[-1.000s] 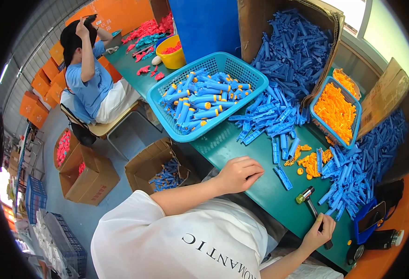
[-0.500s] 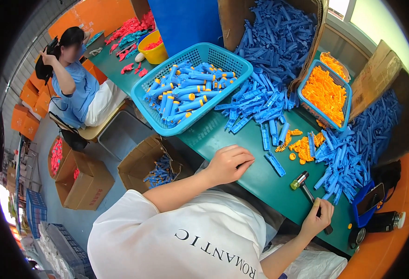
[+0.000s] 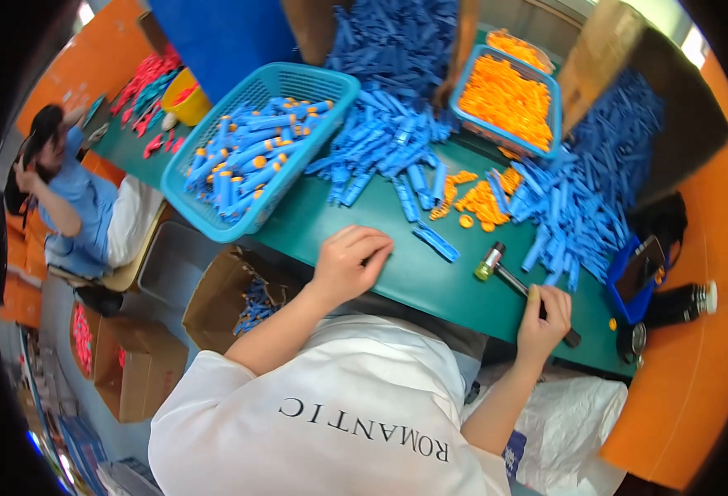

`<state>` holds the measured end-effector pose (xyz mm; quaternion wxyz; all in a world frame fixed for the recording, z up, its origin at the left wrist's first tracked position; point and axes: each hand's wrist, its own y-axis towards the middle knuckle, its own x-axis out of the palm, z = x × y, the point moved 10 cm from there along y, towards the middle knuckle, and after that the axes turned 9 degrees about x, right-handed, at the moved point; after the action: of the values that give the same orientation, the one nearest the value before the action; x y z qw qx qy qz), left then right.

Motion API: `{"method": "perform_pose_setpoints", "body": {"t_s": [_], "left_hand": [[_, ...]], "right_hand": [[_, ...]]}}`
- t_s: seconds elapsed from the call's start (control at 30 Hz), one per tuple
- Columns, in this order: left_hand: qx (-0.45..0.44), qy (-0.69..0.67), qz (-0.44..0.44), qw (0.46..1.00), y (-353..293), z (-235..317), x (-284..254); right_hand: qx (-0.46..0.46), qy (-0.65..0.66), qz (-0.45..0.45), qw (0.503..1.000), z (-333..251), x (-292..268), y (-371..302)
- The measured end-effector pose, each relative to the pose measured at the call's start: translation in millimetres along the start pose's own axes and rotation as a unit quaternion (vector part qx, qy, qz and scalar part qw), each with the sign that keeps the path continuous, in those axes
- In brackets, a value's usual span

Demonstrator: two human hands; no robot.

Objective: Assembling small plastic toy components on a workbench using a mallet.

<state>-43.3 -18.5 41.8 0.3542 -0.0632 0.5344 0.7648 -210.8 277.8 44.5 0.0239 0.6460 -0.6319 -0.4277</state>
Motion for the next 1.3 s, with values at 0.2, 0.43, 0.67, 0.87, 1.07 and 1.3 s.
{"method": "perform_pose_setpoints", "body": {"t_s": [0.2,0.43,0.67,0.87,1.07,1.3], "left_hand": [[-0.010,0.023,-0.014,1.000,2.2,-1.7,1.2],[-0.125,-0.053,-0.086,0.987,15.4,-23.1,18.4],[0.072,0.119,-0.189,0.972,63.5,-36.0,49.9],[0.115,0.145,-0.156,0.970,56.1,-13.0,23.8],[0.093,0.040,-0.200,0.974,2.3,32.2,29.0],[0.048,0.040,-0.133,0.989,-0.3,32.4,30.2]], "right_hand": [[0.015,0.000,0.008,1.000,-3.7,-2.2,0.4],[0.021,0.008,0.015,1.000,0.4,-4.3,-0.5],[0.009,-0.002,0.048,0.999,-4.3,-11.1,0.3],[-0.062,-0.022,0.067,0.996,-48.7,-10.7,-1.2],[-0.147,-0.061,-0.138,0.978,-108.2,98.3,-4.7],[-0.183,0.065,-0.375,0.906,-124.0,147.2,13.8]]}}
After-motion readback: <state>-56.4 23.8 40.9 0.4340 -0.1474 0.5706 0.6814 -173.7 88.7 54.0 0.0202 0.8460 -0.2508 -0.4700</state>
